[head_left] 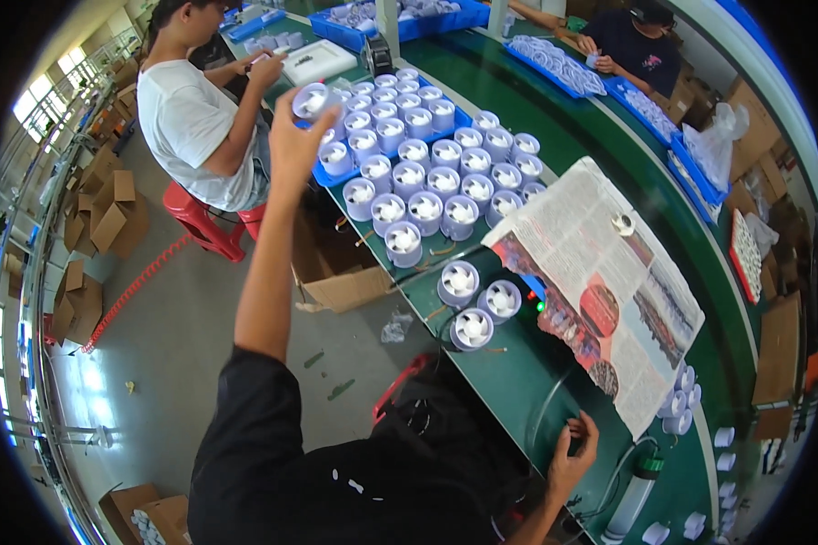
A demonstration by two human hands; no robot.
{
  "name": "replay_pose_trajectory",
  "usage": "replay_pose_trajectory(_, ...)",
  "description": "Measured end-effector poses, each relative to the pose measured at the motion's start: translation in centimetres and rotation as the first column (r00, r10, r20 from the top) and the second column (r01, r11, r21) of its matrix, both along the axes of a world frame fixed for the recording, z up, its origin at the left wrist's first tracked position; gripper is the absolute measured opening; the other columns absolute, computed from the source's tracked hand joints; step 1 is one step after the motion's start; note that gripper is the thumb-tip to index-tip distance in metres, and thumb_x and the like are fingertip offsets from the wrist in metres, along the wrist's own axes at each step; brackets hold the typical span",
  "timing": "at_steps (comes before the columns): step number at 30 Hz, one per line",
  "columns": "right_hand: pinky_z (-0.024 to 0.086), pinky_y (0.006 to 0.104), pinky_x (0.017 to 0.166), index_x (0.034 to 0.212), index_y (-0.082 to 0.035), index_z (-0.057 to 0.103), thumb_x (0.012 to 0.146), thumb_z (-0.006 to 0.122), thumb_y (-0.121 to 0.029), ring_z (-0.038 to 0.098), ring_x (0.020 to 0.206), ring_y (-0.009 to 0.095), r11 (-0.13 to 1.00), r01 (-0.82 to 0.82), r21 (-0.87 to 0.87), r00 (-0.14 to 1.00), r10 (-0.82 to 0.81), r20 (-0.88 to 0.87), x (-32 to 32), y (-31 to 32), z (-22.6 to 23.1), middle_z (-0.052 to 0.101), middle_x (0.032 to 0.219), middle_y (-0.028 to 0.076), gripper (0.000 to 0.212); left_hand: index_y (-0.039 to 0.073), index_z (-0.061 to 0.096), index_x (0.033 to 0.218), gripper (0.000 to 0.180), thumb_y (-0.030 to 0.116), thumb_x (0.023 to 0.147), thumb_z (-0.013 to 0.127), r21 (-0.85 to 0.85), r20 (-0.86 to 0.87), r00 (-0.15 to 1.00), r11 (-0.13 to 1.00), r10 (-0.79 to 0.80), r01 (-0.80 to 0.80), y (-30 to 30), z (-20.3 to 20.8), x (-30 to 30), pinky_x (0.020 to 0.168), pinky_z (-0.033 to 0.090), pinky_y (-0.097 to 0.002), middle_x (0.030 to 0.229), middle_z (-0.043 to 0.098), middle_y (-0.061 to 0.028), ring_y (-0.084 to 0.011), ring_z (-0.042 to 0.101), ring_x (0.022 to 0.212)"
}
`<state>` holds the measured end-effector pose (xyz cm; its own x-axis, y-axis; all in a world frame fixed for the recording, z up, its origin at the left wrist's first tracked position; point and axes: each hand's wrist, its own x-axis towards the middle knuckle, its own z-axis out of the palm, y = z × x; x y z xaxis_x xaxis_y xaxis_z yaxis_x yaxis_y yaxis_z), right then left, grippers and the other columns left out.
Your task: The person assembles small cooling fans by applying a substance from a dispenser syringe to a cooling fan housing, then inserting fan blades into the housing.
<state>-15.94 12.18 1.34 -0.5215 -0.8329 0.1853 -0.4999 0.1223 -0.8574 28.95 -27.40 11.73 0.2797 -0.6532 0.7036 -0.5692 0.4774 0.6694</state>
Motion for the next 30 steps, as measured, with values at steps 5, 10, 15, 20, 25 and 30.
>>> replay_pose_trajectory(5, 0.047, 0.0321, 0.078, 0.096, 0.003, 0.066, 0.085, 0.062, 0.002, 0.059, 0.084, 0.024, 0.998, 0.041, 0.039, 0.997, -0.038, -0.070, 0.7, -0.9, 1.3, 0.061, 0.094, 0.014, 0.011, 0.003, 0.049, 0.129, 0.074, 0.042, 0.075, 0.080, 0.325, 0.284, 0.939, 0.902, 0.192, -0.283, -11.4, -2.9, 9.4, 0.095, 0.048, -0.0462, 0.117, 0.064, -0.0279, -0.0428, 0.062, 0.110)
replay_pose_trajectory(10, 0.045, 0.0287, 0.070, 0.094, 0.003, 0.066, 0.089, 0.060, -0.002, 0.057, 0.080, 0.021, 0.999, 0.036, -0.014, 0.980, -0.038, -0.196, 0.6, -1.0, 1.2, 0.059, 0.091, 0.012, 0.008, 0.003, 0.047, 0.130, 0.072, 0.042, 0.078, 0.077, 0.460, 0.246, 0.939, 0.824, 0.239, -0.330, -15.7, -8.6, 10.1, 0.095, 0.048, -0.0469, 0.117, 0.063, -0.0296, -0.0431, 0.062, 0.110)
replay_pose_trajectory(15, 0.045, 0.0293, 0.071, 0.091, 0.003, 0.066, 0.088, 0.061, -0.001, 0.058, 0.081, 0.022, 0.998, 0.052, -0.025, 0.989, -0.055, -0.134, 1.0, -0.7, 1.5, 0.060, 0.090, 0.012, 0.007, 0.004, 0.051, 0.131, 0.077, 0.036, 0.070, 0.086, 0.480, 0.135, 0.926, 0.794, 0.352, -0.372, -16.2, -10.2, 11.1, 0.094, 0.049, -0.0439, 0.118, 0.065, -0.0266, -0.0392, 0.064, 0.110)
replay_pose_trajectory(20, 0.048, 0.0344, 0.079, 0.093, 0.003, 0.067, 0.084, 0.063, 0.002, 0.061, 0.085, 0.029, 0.999, 0.029, -0.025, 0.991, -0.032, -0.134, 0.7, -0.2, 1.5, 0.062, 0.093, 0.015, 0.010, 0.005, 0.045, 0.140, 0.083, 0.042, 0.073, 0.079, 0.543, 0.378, 0.904, 0.742, 0.200, -0.392, -18.9, -13.3, 13.0, 0.106, 0.042, -0.0419, 0.134, 0.056, -0.0243, -0.0383, 0.055, 0.124)
replay_pose_trajectory(25, 0.049, 0.0377, 0.082, 0.093, 0.000, 0.068, 0.084, 0.068, -0.001, 0.062, 0.090, 0.031, 0.987, -0.036, -0.159, 0.999, 0.029, -0.046, -0.3, -0.2, 1.0, 0.066, 0.095, 0.014, 0.009, 0.002, 0.061, 0.124, 0.042, 0.025, 0.089, 0.065, 0.176, 0.451, 0.892, 0.977, 0.029, -0.121, -21.5, -8.0, 23.3, 0.083, 0.051, -0.0458, 0.103, 0.069, -0.0215, -0.0387, 0.065, 0.091)
replay_pose_trajectory(30, 0.047, 0.0384, 0.088, 0.094, -0.003, 0.066, 0.086, 0.066, -0.010, 0.059, 0.096, 0.029, 0.994, -0.068, -0.090, 0.984, 0.052, -0.170, 0.1, -1.3, -0.8, 0.063, 0.097, 0.011, 0.011, 0.000, 0.062, 0.110, 0.032, 0.027, 0.093, 0.061, 0.190, 0.348, 0.798, 0.871, -0.492, 0.454, -0.6, -23.3, 26.7, 0.078, 0.052, -0.0427, 0.092, 0.068, -0.0189, -0.0344, 0.065, 0.083)
